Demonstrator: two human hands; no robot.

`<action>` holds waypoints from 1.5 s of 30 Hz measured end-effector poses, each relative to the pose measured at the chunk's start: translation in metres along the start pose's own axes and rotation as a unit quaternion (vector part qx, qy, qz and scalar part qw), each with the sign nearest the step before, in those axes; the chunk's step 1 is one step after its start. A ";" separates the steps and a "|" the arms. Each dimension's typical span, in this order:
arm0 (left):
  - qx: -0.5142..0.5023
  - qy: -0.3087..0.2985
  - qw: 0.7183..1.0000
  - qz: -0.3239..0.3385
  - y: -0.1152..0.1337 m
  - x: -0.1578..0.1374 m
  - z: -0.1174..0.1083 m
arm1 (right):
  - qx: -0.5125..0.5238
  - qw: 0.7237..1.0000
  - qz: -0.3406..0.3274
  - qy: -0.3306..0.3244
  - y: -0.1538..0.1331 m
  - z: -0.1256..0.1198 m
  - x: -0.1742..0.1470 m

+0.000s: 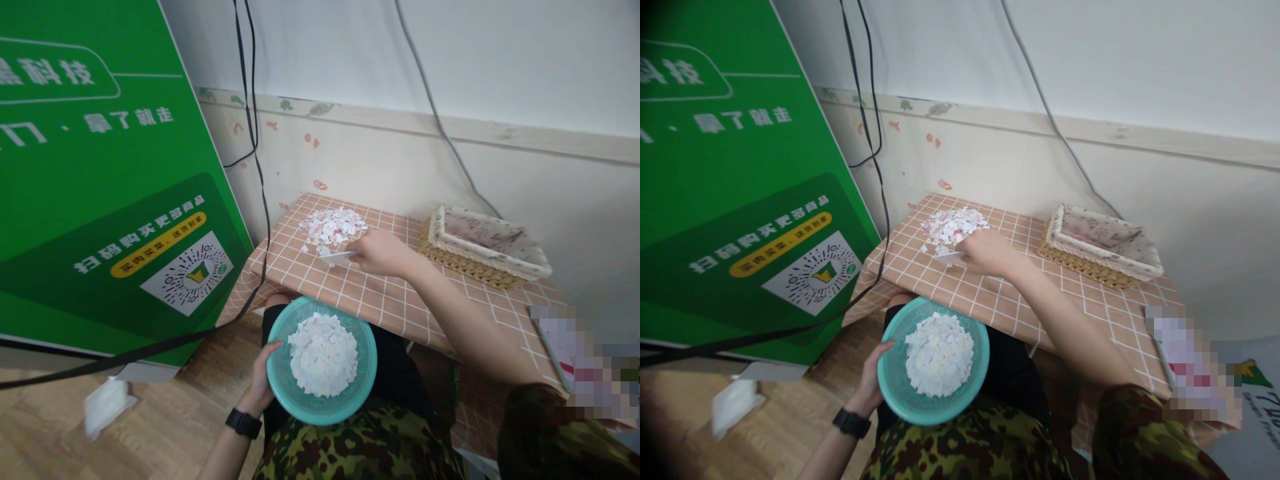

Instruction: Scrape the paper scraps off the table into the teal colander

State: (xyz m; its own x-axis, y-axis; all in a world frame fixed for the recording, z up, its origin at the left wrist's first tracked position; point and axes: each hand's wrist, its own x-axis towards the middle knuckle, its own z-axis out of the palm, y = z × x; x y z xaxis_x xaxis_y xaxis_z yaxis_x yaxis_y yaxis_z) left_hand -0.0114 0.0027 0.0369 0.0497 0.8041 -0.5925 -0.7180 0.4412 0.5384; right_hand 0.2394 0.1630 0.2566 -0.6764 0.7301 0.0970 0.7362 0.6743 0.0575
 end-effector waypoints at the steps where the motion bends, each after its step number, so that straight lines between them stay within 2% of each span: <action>1: 0.001 0.004 1.000 -0.002 0.000 0.000 0.000 | -0.028 1.000 0.008 -0.002 -0.002 -0.004 -0.001; 4: 0.001 0.007 1.000 0.001 0.000 0.000 0.000 | -0.074 0.997 0.014 -0.006 -0.007 -0.012 -0.005; 8: 0.001 0.004 1.000 -0.003 0.000 0.000 0.001 | -0.056 0.998 -0.006 0.017 -0.013 -0.011 -0.005; 15: 0.002 0.009 1.000 0.000 0.000 -0.002 0.003 | -0.016 1.000 -0.009 0.010 -0.024 0.011 -0.016; 23: 0.004 0.004 1.000 0.011 0.000 0.000 -0.001 | -0.062 0.998 0.013 0.003 -0.040 0.038 -0.048; 30: 0.006 -0.004 1.000 0.001 0.000 0.000 0.000 | -0.067 0.995 0.073 0.025 -0.034 0.049 -0.057; 34: 0.003 -0.005 1.000 0.009 0.000 0.000 0.002 | -0.060 0.995 0.077 0.032 -0.030 0.050 -0.050; 38: 0.004 -0.002 1.000 0.008 0.000 0.000 0.000 | -0.052 0.991 0.115 0.048 -0.022 0.047 -0.038; 41: 0.007 -0.005 1.000 -0.001 -0.001 0.000 -0.001 | -0.032 0.987 0.147 0.063 -0.016 0.045 -0.037; 45: 0.002 -0.001 1.000 0.003 -0.001 0.000 0.000 | 0.014 0.986 0.149 0.068 -0.014 0.043 -0.042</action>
State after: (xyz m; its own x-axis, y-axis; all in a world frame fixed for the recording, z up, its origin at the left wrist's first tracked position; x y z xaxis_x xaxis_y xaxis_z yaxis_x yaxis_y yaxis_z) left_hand -0.0110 0.0020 0.0366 0.0470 0.8075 -0.5880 -0.7159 0.4378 0.5439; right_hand 0.2565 0.1273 0.2089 -0.4199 0.8758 0.2379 0.8993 0.4369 -0.0209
